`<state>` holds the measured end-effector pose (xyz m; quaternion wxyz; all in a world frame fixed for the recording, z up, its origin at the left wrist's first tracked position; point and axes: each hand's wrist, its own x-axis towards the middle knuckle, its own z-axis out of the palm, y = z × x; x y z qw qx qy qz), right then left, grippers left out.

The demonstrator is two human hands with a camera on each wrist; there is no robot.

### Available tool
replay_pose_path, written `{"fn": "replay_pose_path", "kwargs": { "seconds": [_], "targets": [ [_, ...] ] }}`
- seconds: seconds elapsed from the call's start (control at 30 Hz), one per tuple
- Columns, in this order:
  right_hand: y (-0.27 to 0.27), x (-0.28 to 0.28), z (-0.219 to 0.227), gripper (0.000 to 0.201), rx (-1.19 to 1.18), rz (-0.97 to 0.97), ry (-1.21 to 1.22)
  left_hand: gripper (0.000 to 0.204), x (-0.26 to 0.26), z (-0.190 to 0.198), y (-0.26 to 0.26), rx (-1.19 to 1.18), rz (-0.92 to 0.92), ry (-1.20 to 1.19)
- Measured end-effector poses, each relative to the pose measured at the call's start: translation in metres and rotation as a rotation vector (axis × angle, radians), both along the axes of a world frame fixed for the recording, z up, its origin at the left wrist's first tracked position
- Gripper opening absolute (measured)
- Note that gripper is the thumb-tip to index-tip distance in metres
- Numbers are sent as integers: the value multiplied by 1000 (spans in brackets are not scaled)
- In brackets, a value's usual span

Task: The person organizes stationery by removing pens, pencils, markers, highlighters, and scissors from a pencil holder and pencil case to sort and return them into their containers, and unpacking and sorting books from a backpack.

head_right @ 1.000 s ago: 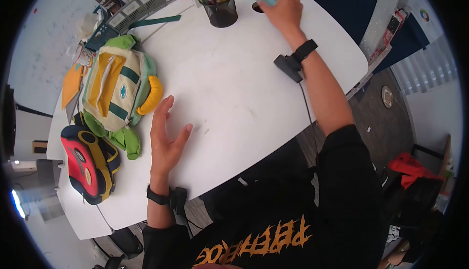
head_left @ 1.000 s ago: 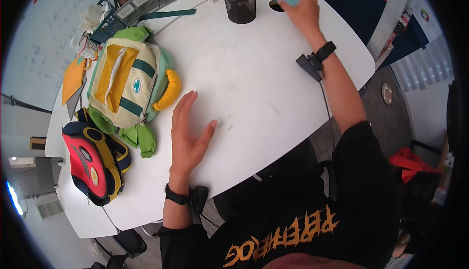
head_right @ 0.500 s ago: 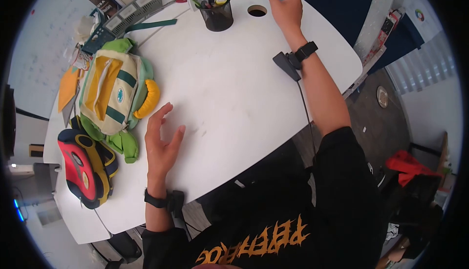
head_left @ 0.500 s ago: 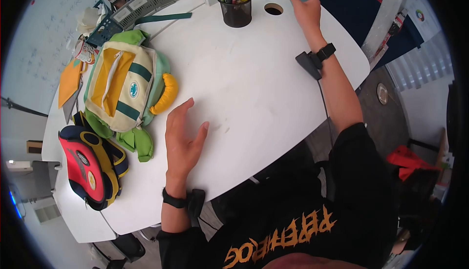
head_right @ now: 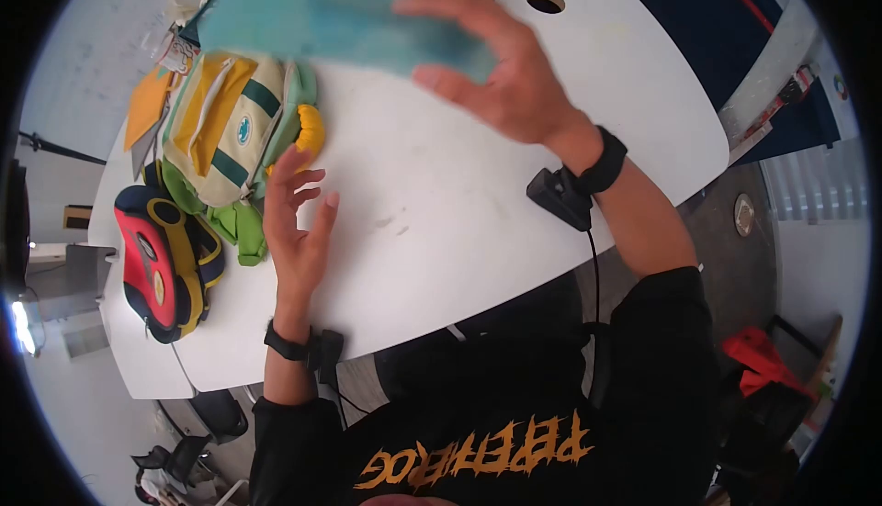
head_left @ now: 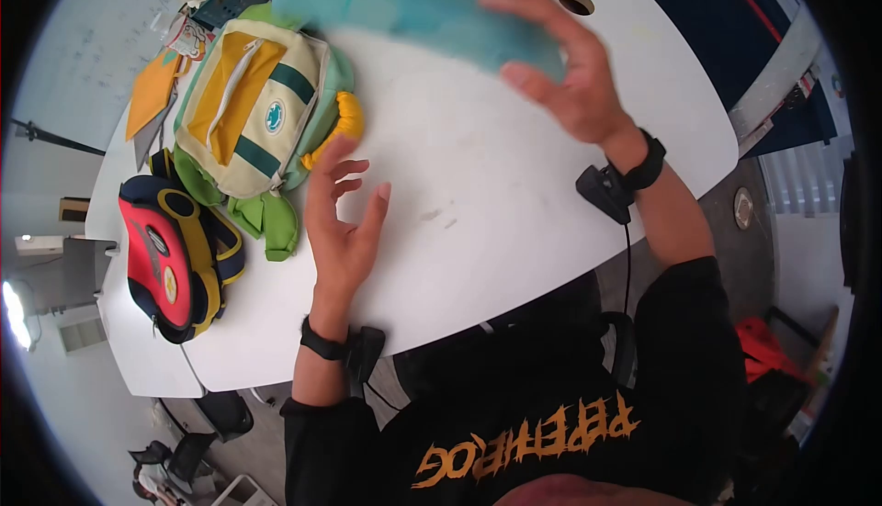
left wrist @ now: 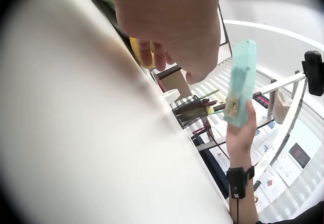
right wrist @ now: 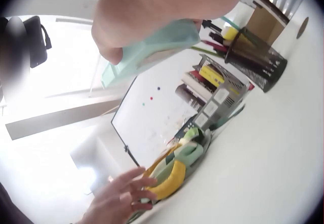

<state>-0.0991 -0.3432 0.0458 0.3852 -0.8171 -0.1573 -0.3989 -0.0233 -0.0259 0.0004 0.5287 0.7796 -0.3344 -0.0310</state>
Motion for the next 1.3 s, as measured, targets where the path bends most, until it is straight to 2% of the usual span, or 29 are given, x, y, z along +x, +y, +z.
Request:
{"fn": "replay_pose_path", "kwargs": {
  "seconds": [0.13,0.2,0.27,0.3,0.43,0.5,0.6,0.73,0.87,0.93,1.0,1.07,1.13,1.2,1.3],
  "targets": [
    [12,7,-26,47,-72,44,157,80,5,-2,0,-142,105,17],
    [12,9,-37,48,-58,102,352,84,1,1,-2,-133,89,-2],
    [16,9,-45,47,12,141,409,88,0,2,-1,-134,71,-34],
    [17,10,-45,45,73,177,459,90,1,1,0,-42,35,-115],
    [26,9,-48,45,41,155,503,96,4,-1,3,184,-3,-319],
    [24,12,-49,44,118,240,542,94,-3,1,1,178,22,-279],
    [26,11,-48,43,223,263,564,91,-3,4,-1,141,49,-268],
    [22,11,-47,39,195,246,563,83,-3,6,1,200,12,-271],
    [5,17,-42,31,202,124,496,77,-4,11,1,203,26,-228],
    [-5,21,-48,38,334,-35,496,73,-6,11,-1,251,-7,-209],
    [-10,26,-56,42,400,-45,427,73,-6,8,-1,240,-29,-215],
    [-14,26,-56,46,505,-112,541,72,-9,6,2,234,-49,-225],
    [-16,27,-56,50,479,-119,499,71,-6,8,2,248,-67,-202],
    [-19,26,-50,48,560,-82,690,70,-8,13,0,253,-62,-193],
    [-11,26,-57,45,693,-61,551,70,-9,10,2,238,-79,-170]
  ]
}}
